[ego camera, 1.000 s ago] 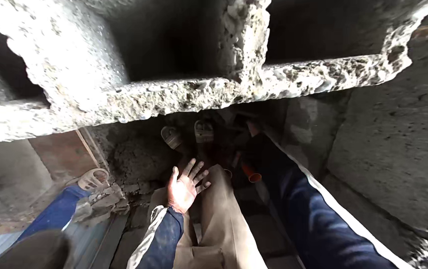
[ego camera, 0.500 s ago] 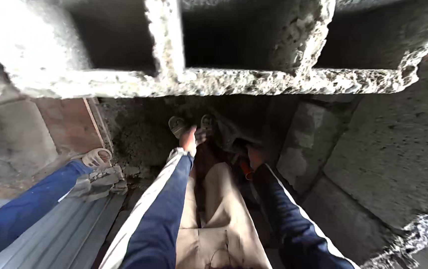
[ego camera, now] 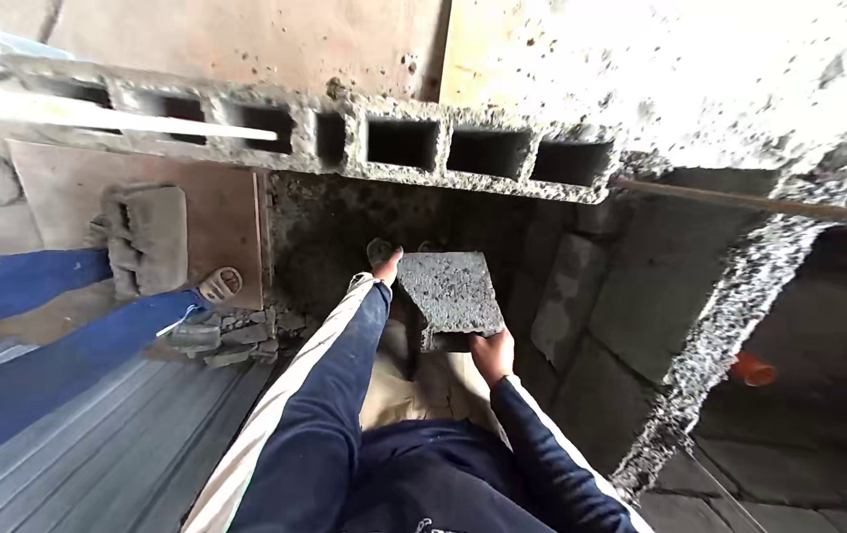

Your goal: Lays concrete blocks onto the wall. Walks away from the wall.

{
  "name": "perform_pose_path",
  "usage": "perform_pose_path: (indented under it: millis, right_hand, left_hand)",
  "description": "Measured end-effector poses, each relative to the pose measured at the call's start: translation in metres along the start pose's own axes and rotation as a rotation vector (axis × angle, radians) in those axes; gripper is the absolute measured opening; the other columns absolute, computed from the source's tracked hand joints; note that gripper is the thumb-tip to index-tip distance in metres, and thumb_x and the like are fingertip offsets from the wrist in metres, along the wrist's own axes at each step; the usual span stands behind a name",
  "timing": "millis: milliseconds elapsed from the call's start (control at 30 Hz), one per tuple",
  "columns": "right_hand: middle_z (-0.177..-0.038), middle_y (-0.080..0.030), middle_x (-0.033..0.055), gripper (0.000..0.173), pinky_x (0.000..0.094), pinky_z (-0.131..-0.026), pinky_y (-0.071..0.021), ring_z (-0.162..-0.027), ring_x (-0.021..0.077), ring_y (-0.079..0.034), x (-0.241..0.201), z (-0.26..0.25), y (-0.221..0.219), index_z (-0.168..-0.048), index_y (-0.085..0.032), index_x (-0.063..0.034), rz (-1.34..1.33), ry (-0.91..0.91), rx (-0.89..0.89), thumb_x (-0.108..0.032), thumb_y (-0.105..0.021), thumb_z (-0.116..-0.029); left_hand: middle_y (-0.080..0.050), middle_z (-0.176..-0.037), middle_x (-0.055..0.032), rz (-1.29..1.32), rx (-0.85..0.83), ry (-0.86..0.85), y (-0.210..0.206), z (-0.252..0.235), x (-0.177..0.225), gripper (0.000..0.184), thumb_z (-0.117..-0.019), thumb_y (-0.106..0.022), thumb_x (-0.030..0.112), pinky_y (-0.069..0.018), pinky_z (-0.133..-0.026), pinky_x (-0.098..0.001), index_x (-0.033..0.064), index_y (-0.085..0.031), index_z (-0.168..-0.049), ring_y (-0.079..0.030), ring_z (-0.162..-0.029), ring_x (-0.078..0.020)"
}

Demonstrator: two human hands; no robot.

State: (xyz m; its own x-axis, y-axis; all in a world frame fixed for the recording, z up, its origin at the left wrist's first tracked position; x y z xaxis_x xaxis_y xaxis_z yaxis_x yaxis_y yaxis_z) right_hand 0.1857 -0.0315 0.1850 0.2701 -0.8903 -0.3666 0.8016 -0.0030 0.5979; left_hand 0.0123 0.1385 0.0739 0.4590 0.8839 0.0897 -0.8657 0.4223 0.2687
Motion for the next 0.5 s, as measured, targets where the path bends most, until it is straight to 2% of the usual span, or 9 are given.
perform_pose_path:
  millis: [133, 300, 400, 500]
  right_hand:
    - [-0.123, -0.072, 0.0152, 0.063, 0.0528, -0.105, -0.0536, -0.117, 0.0253, -0.069, -0.022, 0.016, 0.025, -0.139, -0.059, -0.0002, -0.029, 0.061, 0.012, -0.014, -0.077, -0.0799]
    - [-0.129, -0.070, 0.0172, 0.071, 0.0506, -0.107, -0.0528, -0.120, 0.0252, -0.068, -0.037, 0.035, 0.054, -0.144, -0.054, 0.0026, -0.061, 0.171, 0.068, -0.012, -0.078, -0.0780]
    - [-0.135, -0.067, 0.0187, 0.069, 0.0517, -0.108, -0.0516, -0.124, 0.0272, -0.066, -0.049, 0.049, 0.071, -0.143, -0.055, 0.0036, -0.022, 0.205, 0.082, -0.013, -0.076, -0.0794]
    - [-0.139, -0.064, 0.0201, 0.069, 0.0538, -0.109, -0.0504, -0.128, 0.0301, -0.064, -0.052, 0.063, 0.078, -0.143, -0.055, 0.0030, 0.029, 0.192, 0.080, -0.013, -0.077, -0.0793]
  left_hand:
    - [-0.056, -0.142, -0.0296, 0.118, 0.022, -0.037, 0.016, 0.035, 0.012, 0.073, -0.0993, -0.063, 0.054, -0.0395, -0.114, -0.0578, -0.0090, -0.058, -0.135, -0.050, -0.137, -0.0397]
    - [-0.052, -0.150, -0.0248, 0.158, -0.062, -0.054, 0.032, 0.068, 0.017, 0.077, -0.0972, -0.062, 0.060, -0.0369, -0.117, -0.0581, -0.0038, -0.056, -0.141, -0.045, -0.144, -0.0355]
    - [-0.045, -0.155, -0.0243, 0.208, -0.108, -0.014, 0.040, 0.087, 0.019, 0.084, -0.0964, -0.061, 0.063, -0.0357, -0.117, -0.0617, -0.0018, -0.048, -0.148, -0.040, -0.147, -0.0362]
    - [-0.039, -0.160, -0.0222, 0.329, -0.001, -0.008, 0.030, 0.084, 0.020, 0.088, -0.0970, -0.056, 0.067, -0.0307, -0.120, -0.0622, 0.0013, -0.041, -0.154, -0.034, -0.151, -0.0354]
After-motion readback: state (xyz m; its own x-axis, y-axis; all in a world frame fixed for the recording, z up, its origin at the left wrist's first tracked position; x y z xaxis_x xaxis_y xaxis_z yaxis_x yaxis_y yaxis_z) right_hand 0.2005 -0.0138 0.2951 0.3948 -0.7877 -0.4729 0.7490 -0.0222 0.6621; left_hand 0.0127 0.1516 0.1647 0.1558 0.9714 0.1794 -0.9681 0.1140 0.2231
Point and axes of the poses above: each hand's wrist, its own z-axis away from the middle knuckle, its own y-axis out of the back of the hand, x = y × z, the point moved 1 cm from there along -z, towards the middle knuckle
